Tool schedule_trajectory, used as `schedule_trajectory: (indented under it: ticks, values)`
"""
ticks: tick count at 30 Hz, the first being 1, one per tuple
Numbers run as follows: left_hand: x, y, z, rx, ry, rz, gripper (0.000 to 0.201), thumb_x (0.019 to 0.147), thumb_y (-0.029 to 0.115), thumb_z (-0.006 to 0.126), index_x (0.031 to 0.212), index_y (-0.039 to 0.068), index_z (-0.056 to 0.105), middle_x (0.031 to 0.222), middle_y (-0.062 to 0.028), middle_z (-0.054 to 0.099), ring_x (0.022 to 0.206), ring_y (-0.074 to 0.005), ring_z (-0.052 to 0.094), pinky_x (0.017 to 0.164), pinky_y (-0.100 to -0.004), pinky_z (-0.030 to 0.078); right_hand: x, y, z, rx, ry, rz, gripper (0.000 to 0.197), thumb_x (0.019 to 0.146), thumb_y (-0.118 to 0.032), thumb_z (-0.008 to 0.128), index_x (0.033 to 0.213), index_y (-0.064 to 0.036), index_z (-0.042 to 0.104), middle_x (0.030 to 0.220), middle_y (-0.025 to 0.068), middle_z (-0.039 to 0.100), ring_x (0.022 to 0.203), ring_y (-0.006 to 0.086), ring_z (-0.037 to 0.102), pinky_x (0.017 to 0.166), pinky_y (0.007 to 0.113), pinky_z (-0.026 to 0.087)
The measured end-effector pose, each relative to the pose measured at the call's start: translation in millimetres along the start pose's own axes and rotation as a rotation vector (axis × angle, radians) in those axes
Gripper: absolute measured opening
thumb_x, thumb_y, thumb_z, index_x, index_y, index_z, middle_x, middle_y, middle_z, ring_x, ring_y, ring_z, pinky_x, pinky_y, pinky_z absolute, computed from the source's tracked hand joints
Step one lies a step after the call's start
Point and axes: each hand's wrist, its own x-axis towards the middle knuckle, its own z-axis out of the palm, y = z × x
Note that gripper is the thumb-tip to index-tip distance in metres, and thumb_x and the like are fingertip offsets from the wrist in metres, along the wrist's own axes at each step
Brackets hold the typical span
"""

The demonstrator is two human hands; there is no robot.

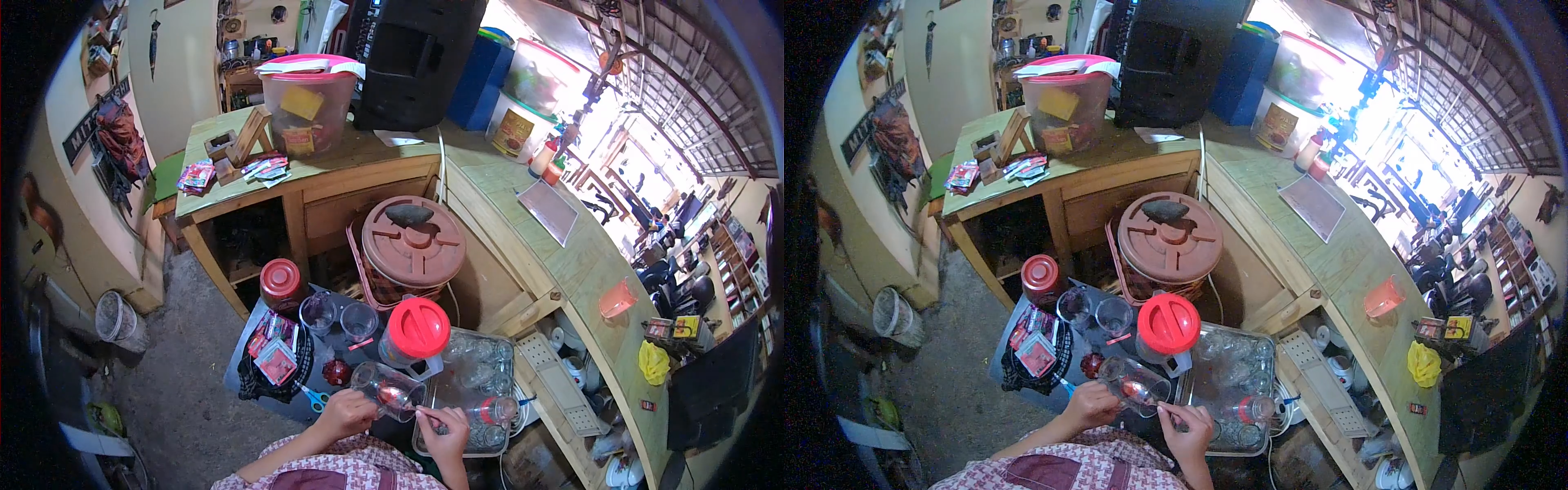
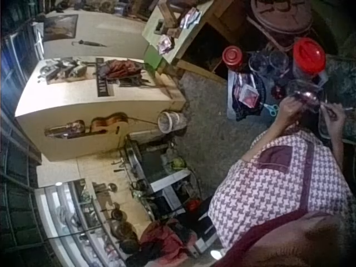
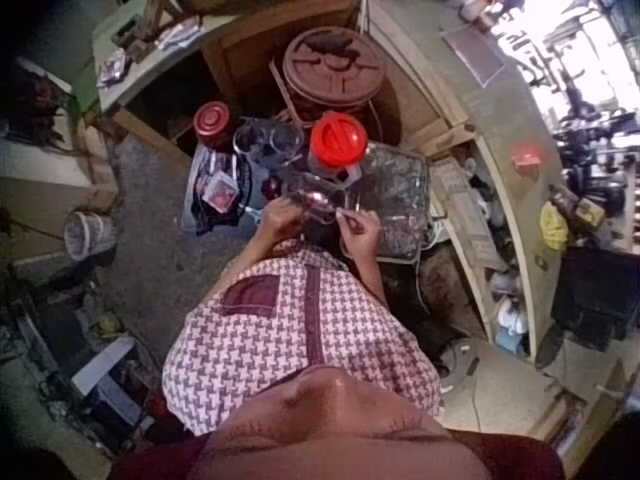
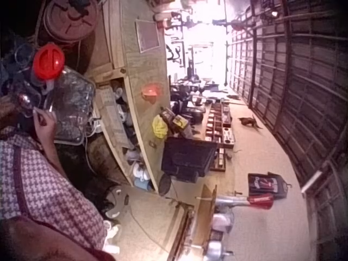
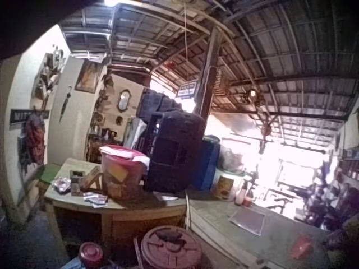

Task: Preparing a beverage in a glass by adding liquid and ice.

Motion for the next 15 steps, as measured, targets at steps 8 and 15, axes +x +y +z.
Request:
schedule_trajectory:
  ticks: [8, 15]
  values:
    - [-2.2, -5.3, -0.4, -0.018, -0.009, -0.045, 0.017, 0.054, 0.006, 0.065, 0.065, 0.011, 0.053, 0.057, -0.0023, 0.047, 0.055, -0.0206, 0.050, 0.049, -0.0334, 0.039, 1.3, -2.4, 10.8, -0.222, -0.004, -0.177, 0.012, 0.066, -0.017, 0.074, 0.076, -0.0216, 0.071, 0.058, -0.0067, 0.055, 0.060, 0.0134, 0.048, 0.062, 0.029, 0.031]
    - [-7.6, -11.4, -0.1, -0.193, -0.094, -0.186, 0.017, 0.054, 0.004, 0.063, 0.061, 0.008, 0.048, 0.056, -0.0057, 0.046, 0.055, -0.0241, 0.051, 0.048, -0.0344, 0.038, 3.1, 12.6, 1.7, -0.223, -0.094, -0.257, 0.012, 0.063, -0.018, 0.073, 0.073, -0.0241, 0.071, 0.062, -0.0076, 0.059, 0.064, 0.0141, 0.048, 0.066, 0.030, 0.032]
